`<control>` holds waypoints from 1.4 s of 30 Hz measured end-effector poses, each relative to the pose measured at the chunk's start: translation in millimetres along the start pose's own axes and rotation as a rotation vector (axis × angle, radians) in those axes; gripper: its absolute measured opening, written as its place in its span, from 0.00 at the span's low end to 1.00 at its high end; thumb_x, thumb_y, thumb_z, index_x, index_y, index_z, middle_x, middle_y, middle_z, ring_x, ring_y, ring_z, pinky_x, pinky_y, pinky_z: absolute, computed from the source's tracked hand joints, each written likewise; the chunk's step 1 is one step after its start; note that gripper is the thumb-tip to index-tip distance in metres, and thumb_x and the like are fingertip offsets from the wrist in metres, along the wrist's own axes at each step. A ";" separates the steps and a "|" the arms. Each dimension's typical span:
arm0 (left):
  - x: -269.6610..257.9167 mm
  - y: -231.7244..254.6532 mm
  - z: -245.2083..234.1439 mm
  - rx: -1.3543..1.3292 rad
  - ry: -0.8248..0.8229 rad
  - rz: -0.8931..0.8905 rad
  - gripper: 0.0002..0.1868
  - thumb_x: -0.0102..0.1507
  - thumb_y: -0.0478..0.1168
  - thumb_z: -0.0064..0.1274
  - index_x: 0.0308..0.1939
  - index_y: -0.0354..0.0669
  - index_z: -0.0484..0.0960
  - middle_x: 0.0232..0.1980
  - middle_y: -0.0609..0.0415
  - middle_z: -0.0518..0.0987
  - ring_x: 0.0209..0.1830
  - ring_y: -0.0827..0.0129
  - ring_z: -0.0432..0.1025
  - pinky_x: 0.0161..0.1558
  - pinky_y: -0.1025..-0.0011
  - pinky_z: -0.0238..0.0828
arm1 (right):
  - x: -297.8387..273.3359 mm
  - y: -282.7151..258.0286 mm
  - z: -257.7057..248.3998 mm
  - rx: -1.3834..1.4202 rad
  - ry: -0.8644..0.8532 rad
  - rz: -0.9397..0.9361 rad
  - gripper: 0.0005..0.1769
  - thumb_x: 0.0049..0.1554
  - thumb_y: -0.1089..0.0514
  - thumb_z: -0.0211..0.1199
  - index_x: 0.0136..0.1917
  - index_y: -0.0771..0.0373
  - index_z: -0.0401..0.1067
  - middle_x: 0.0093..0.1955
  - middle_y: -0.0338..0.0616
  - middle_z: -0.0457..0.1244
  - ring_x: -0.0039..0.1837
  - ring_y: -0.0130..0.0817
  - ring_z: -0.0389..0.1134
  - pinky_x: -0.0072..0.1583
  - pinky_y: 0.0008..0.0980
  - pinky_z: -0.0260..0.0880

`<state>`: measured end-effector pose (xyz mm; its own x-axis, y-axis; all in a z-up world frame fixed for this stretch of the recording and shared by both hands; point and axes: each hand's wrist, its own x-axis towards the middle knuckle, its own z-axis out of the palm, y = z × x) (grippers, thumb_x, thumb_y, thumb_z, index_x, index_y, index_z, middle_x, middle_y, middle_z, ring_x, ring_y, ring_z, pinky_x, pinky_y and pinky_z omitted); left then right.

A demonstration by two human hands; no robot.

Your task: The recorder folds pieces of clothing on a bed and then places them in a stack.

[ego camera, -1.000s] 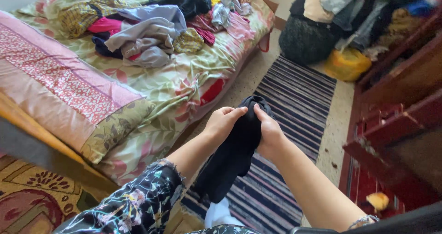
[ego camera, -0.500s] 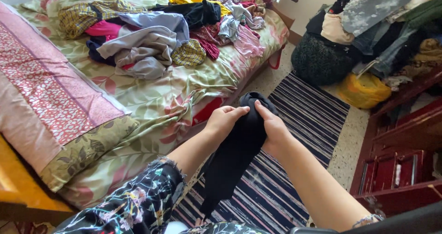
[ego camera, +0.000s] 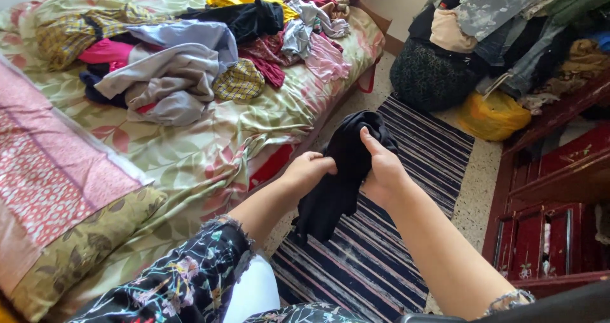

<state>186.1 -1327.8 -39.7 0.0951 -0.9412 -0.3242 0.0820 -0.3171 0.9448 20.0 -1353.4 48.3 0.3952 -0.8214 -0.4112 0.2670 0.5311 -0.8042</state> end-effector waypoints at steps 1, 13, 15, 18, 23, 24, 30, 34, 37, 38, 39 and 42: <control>5.5 1.5 -0.1 0.000 -0.004 0.002 0.33 0.50 0.46 0.61 0.58 0.34 0.80 0.52 0.47 0.84 0.50 0.64 0.78 0.54 0.68 0.73 | 3.2 -5.3 5.5 -0.001 0.003 -0.003 0.26 0.62 0.39 0.56 0.63 0.58 0.72 0.60 0.43 0.69 0.60 0.41 0.70 0.64 0.48 0.69; 137.4 54.4 -78.2 0.166 -0.073 0.097 0.30 0.50 0.44 0.65 0.54 0.35 0.82 0.48 0.51 0.85 0.47 0.69 0.79 0.53 0.71 0.73 | 138.2 -64.4 62.3 -0.039 0.042 0.026 0.28 0.59 0.38 0.57 0.65 0.55 0.71 0.63 0.42 0.68 0.64 0.41 0.70 0.62 0.52 0.70; 145.9 73.6 -102.9 0.026 -0.148 0.084 0.24 0.54 0.42 0.60 0.53 0.35 0.83 0.47 0.52 0.85 0.46 0.70 0.78 0.52 0.72 0.73 | 168.8 -65.2 76.5 0.014 0.020 0.026 0.26 0.59 0.40 0.59 0.62 0.59 0.73 0.58 0.44 0.71 0.58 0.40 0.72 0.60 0.46 0.73; 185.1 76.0 -136.2 -0.088 -0.194 0.101 0.21 0.58 0.41 0.54 0.53 0.36 0.82 0.48 0.52 0.85 0.46 0.70 0.77 0.53 0.73 0.71 | 196.3 -69.0 106.5 0.034 -0.099 0.025 0.20 0.57 0.50 0.66 0.59 0.61 0.75 0.53 0.42 0.72 0.55 0.38 0.74 0.60 0.42 0.74; 185.7 86.9 -187.7 -0.144 -0.009 0.098 0.21 0.61 0.43 0.48 0.53 0.35 0.82 0.49 0.49 0.83 0.48 0.67 0.75 0.55 0.70 0.69 | 241.3 -60.7 152.5 -0.136 -0.230 0.017 0.18 0.51 0.60 0.70 0.56 0.61 0.76 0.51 0.42 0.72 0.53 0.38 0.73 0.58 0.43 0.74; 178.5 91.5 -197.1 -0.118 0.083 0.089 0.22 0.61 0.45 0.46 0.53 0.34 0.82 0.49 0.49 0.83 0.49 0.67 0.74 0.55 0.69 0.68 | 243.1 -61.8 165.9 -0.199 -0.220 0.037 0.19 0.49 0.60 0.70 0.55 0.60 0.77 0.50 0.40 0.72 0.52 0.37 0.73 0.56 0.44 0.73; 168.8 86.5 -267.4 -0.156 0.388 0.058 0.25 0.62 0.51 0.44 0.50 0.34 0.84 0.49 0.50 0.84 0.50 0.68 0.74 0.56 0.69 0.66 | 288.3 -32.0 213.0 -0.374 -0.218 0.234 0.19 0.50 0.53 0.70 0.56 0.51 0.75 0.50 0.34 0.69 0.52 0.30 0.68 0.57 0.49 0.67; 146.0 97.3 -292.6 -0.331 0.460 0.018 0.26 0.62 0.53 0.46 0.50 0.35 0.85 0.47 0.49 0.85 0.46 0.66 0.75 0.53 0.69 0.69 | 316.9 -13.0 238.6 -0.327 -0.322 0.484 0.19 0.51 0.47 0.68 0.55 0.54 0.74 0.49 0.36 0.68 0.52 0.34 0.69 0.59 0.57 0.71; 133.2 100.1 -306.7 -0.396 0.543 -0.004 0.27 0.61 0.55 0.47 0.51 0.36 0.85 0.46 0.50 0.85 0.44 0.66 0.77 0.51 0.69 0.71 | 334.8 -1.8 259.0 -0.361 -0.395 0.600 0.20 0.54 0.42 0.65 0.54 0.55 0.74 0.51 0.37 0.68 0.53 0.33 0.69 0.60 0.55 0.69; 129.7 102.7 -310.6 -0.361 0.593 -0.020 0.28 0.61 0.56 0.47 0.51 0.36 0.85 0.47 0.50 0.86 0.44 0.67 0.77 0.51 0.70 0.71 | 338.0 -1.6 267.2 -0.407 -0.444 0.596 0.20 0.53 0.42 0.65 0.54 0.54 0.74 0.50 0.37 0.68 0.52 0.33 0.68 0.60 0.53 0.69; 126.7 105.2 -313.6 -0.325 0.642 -0.037 0.29 0.61 0.57 0.47 0.52 0.36 0.85 0.47 0.51 0.86 0.45 0.68 0.78 0.50 0.70 0.71 | 341.1 -1.6 274.6 -0.451 -0.493 0.592 0.20 0.53 0.42 0.64 0.54 0.54 0.74 0.50 0.37 0.68 0.52 0.32 0.68 0.59 0.51 0.69; 124.7 110.6 -320.7 -0.303 0.716 -0.053 0.30 0.60 0.57 0.47 0.53 0.37 0.85 0.48 0.51 0.86 0.46 0.68 0.78 0.51 0.71 0.71 | 360.3 3.0 285.3 -0.555 -0.528 0.548 0.18 0.54 0.43 0.66 0.54 0.52 0.74 0.49 0.34 0.67 0.53 0.30 0.67 0.60 0.43 0.67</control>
<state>525.2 -1442.9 9.2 0.6925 -0.5882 -0.4177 0.3623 -0.2171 0.9064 414.0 -1588.4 20.2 0.7255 -0.2139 -0.6541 -0.4770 0.5289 -0.7020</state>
